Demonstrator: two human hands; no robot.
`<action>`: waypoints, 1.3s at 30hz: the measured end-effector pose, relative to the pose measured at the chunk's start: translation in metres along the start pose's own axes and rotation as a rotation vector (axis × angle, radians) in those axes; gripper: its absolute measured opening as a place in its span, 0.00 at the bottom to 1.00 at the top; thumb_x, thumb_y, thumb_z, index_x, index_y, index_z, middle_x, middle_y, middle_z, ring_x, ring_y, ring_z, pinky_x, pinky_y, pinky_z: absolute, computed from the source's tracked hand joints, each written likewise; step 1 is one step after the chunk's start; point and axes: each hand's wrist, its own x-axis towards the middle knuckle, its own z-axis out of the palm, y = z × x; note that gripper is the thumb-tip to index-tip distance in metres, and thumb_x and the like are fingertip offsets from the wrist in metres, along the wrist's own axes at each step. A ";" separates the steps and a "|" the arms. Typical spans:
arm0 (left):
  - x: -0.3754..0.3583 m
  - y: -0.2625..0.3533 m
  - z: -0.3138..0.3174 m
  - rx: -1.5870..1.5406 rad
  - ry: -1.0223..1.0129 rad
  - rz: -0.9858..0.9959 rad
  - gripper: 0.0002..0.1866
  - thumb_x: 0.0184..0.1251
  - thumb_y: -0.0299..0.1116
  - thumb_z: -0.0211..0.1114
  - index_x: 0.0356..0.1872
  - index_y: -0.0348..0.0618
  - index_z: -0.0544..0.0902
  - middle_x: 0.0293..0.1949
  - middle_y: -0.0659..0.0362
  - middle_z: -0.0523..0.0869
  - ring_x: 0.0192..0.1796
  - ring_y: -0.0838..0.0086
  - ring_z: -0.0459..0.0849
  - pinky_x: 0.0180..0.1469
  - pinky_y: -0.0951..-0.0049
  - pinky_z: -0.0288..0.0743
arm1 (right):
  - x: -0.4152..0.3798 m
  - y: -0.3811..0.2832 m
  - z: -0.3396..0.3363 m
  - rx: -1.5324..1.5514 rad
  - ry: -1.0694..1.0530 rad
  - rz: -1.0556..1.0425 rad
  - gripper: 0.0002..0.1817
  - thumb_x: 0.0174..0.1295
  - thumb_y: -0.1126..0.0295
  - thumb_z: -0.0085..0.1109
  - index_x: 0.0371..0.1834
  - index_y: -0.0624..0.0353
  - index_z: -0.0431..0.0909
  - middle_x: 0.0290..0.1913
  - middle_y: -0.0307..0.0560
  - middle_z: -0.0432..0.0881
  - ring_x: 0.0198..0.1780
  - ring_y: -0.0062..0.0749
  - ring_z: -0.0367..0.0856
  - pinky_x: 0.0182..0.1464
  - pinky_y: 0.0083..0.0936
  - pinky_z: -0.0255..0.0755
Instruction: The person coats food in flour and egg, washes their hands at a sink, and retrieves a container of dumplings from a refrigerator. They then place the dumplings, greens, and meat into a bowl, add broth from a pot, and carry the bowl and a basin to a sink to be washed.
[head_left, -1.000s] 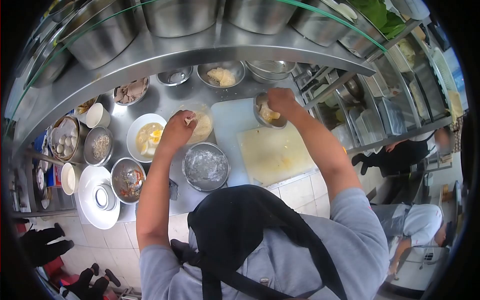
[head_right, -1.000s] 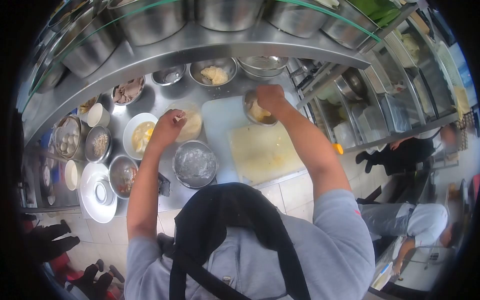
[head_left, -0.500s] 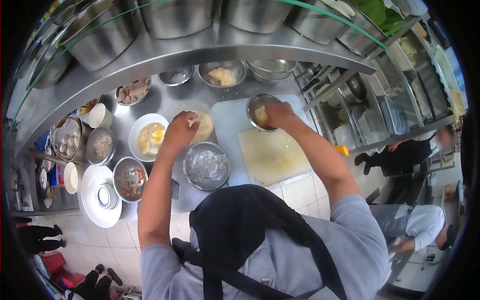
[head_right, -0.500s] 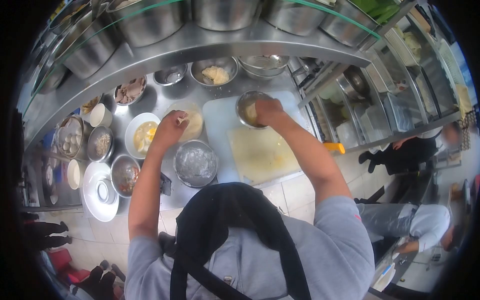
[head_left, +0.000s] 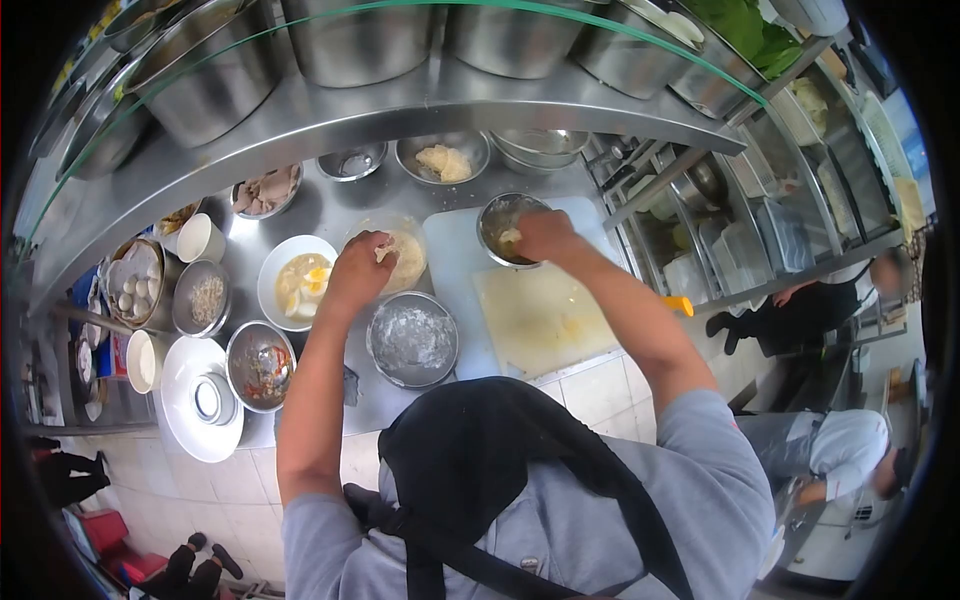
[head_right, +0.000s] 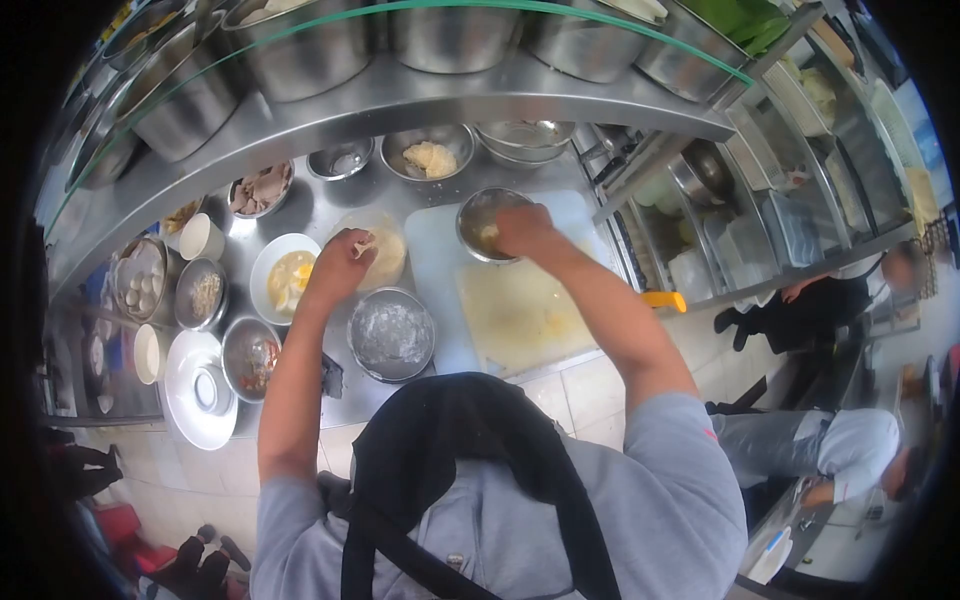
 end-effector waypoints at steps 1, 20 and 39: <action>-0.001 0.002 -0.002 -0.025 -0.018 -0.029 0.15 0.58 0.34 0.64 0.45 0.40 0.82 0.46 0.48 0.83 0.49 0.55 0.81 0.52 0.62 0.74 | 0.004 0.008 -0.008 -0.003 -0.001 -0.005 0.14 0.51 0.62 0.59 0.34 0.59 0.84 0.36 0.53 0.86 0.41 0.43 0.86 0.43 0.36 0.77; 0.000 -0.004 0.004 -0.001 0.005 0.032 0.15 0.58 0.33 0.64 0.44 0.38 0.81 0.46 0.47 0.82 0.51 0.52 0.80 0.55 0.60 0.73 | 0.004 -0.013 0.005 -0.096 -0.100 -0.046 0.09 0.55 0.66 0.58 0.35 0.53 0.86 0.37 0.48 0.87 0.43 0.39 0.86 0.45 0.34 0.76; -0.011 0.020 0.032 0.142 -0.089 0.234 0.13 0.60 0.29 0.59 0.45 0.43 0.83 0.49 0.52 0.82 0.55 0.56 0.78 0.59 0.61 0.72 | -0.017 0.045 -0.016 0.414 0.111 0.233 0.20 0.54 0.54 0.53 0.42 0.55 0.84 0.47 0.51 0.84 0.50 0.45 0.82 0.51 0.37 0.75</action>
